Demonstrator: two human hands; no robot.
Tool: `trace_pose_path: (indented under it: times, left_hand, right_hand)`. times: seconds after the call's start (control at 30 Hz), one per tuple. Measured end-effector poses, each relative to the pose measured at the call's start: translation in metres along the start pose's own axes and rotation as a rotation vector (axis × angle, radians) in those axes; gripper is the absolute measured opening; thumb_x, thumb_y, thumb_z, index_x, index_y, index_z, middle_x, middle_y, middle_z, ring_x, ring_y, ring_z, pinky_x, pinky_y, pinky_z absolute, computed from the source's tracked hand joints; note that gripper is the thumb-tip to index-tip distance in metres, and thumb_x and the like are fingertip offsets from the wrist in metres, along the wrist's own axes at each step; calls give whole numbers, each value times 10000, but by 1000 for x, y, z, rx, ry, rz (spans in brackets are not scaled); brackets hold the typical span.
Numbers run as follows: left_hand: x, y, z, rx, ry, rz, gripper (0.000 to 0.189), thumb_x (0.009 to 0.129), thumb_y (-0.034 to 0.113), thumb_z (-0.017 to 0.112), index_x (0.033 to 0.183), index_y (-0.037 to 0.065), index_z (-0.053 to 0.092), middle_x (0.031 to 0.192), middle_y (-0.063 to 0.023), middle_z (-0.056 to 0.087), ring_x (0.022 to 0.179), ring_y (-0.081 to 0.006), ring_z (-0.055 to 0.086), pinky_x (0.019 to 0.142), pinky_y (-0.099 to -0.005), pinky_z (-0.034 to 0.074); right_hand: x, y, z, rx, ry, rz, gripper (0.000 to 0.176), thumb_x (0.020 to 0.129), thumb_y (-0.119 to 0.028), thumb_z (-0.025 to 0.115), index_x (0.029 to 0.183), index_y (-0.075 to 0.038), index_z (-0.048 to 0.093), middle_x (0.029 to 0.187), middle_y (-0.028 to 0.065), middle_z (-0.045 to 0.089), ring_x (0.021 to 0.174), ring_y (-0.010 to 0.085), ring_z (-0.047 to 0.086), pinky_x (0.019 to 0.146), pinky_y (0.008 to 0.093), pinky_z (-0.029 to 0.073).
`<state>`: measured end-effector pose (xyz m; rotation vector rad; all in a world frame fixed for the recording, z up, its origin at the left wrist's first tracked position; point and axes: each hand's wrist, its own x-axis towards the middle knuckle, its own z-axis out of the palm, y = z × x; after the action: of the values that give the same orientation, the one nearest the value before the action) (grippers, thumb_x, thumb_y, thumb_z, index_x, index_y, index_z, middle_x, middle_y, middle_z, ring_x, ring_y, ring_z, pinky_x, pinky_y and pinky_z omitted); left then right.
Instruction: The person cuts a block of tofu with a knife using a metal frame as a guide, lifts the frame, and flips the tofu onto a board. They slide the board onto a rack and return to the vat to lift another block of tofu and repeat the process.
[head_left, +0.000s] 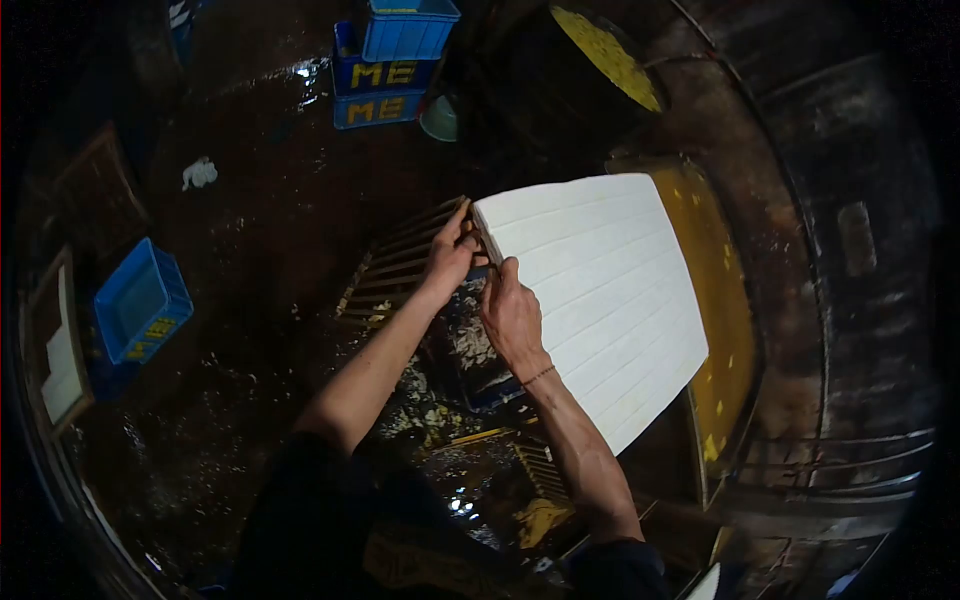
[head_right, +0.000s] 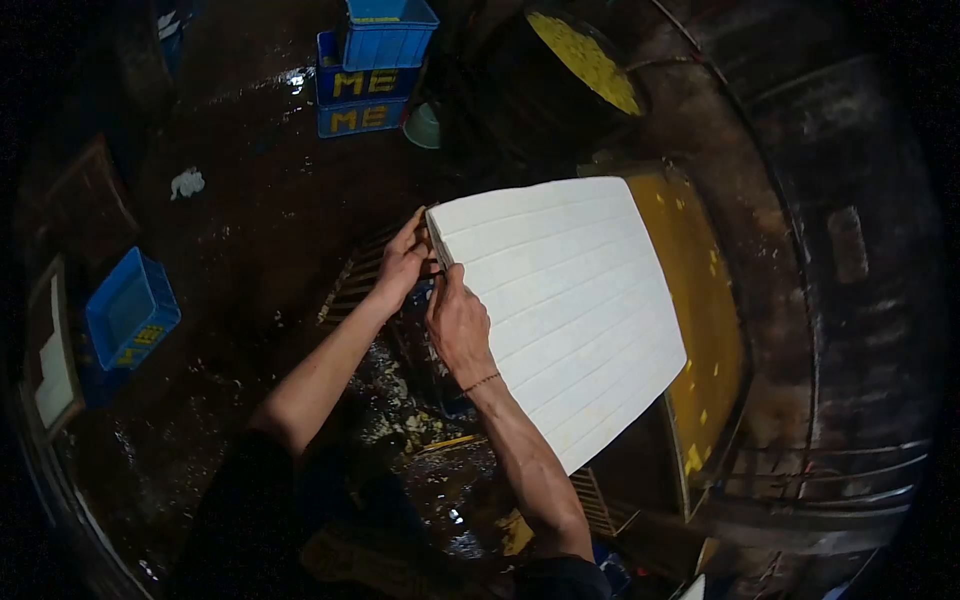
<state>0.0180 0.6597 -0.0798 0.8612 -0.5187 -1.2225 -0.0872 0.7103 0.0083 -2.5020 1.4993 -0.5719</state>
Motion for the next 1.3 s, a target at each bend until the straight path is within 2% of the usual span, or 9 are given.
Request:
trace_pose_path:
  times: [0.2, 0.27, 0.4, 0.47, 0.6, 1.0, 1.1, 1.13, 1.3]
  left_hand:
    - [7, -11, -2, 352, 88, 304, 534, 911, 29, 517, 1432, 91, 423, 1283, -147, 587, 1082, -216, 607, 779, -325, 577]
    - [3, 0, 2, 291, 44, 103, 530, 918, 59, 552, 1431, 49, 420, 1442, -145, 464, 1275, -235, 486, 1072, -318, 347]
    - [1, 10, 4, 197, 68, -46, 444, 905, 152, 613, 1333, 54, 545, 1380, -146, 514, 1227, -248, 524, 1043, -324, 384]
    - [9, -11, 5, 385, 252, 408, 267, 882, 191, 637, 1084, 20, 673, 1080, -144, 625, 901, -265, 640, 730, -335, 531]
    - [-9, 0, 17, 390, 239, 488, 256, 846, 230, 705, 890, -15, 648, 923, -122, 582, 786, -267, 600, 685, -357, 500]
    - [-132, -77, 75, 285, 168, 481, 183, 874, 155, 695, 933, -7, 632, 884, -75, 571, 748, -165, 568, 632, -291, 461]
    - [-187, -82, 95, 146, 148, 227, 150, 851, 145, 700, 888, 12, 642, 836, -89, 550, 722, -199, 571, 631, -319, 455]
    - [-194, -102, 100, 258, 200, 489, 154, 855, 140, 690, 900, 8, 624, 824, -79, 541, 713, -195, 558, 638, -311, 453]
    - [-267, -136, 130, 189, 191, 243, 177, 878, 106, 643, 1011, 11, 577, 869, -87, 555, 832, -174, 553, 755, -301, 457]
  right_hand:
    - [30, -3, 17, -98, -40, 45, 187, 955, -182, 502, 989, -28, 403, 654, 286, 602, 637, 479, 608, 542, 550, 473]
    - [32, 0, 18, -138, -58, 69, 177, 952, -170, 501, 987, -28, 402, 648, 284, 600, 635, 479, 607, 544, 550, 473]
    - [16, 8, 12, -169, -53, 39, 155, 940, -136, 502, 980, -29, 397, 627, 269, 593, 602, 468, 598, 513, 541, 461]
    - [-3, 16, 2, -178, -60, 30, 149, 934, -125, 509, 962, -31, 397, 629, 261, 590, 576, 451, 590, 483, 524, 447]
    - [-53, 31, -17, -178, -47, 20, 150, 936, -119, 531, 931, -33, 408, 615, 253, 575, 559, 443, 579, 470, 511, 433]
    - [-208, 72, -77, -153, -82, 85, 188, 919, -64, 581, 865, -26, 405, 612, 238, 531, 551, 443, 546, 451, 482, 396]
    - [-249, 82, -92, -157, -104, 122, 183, 919, -73, 581, 869, -27, 411, 638, 238, 541, 571, 439, 555, 464, 484, 409]
    - [-261, 84, -99, -166, -112, 122, 180, 920, -77, 580, 873, -28, 413, 644, 235, 544, 578, 437, 560, 469, 482, 416]
    - [-318, 99, -128, -168, -117, 115, 155, 913, -83, 588, 886, -28, 446, 664, 218, 555, 588, 420, 577, 478, 475, 433]
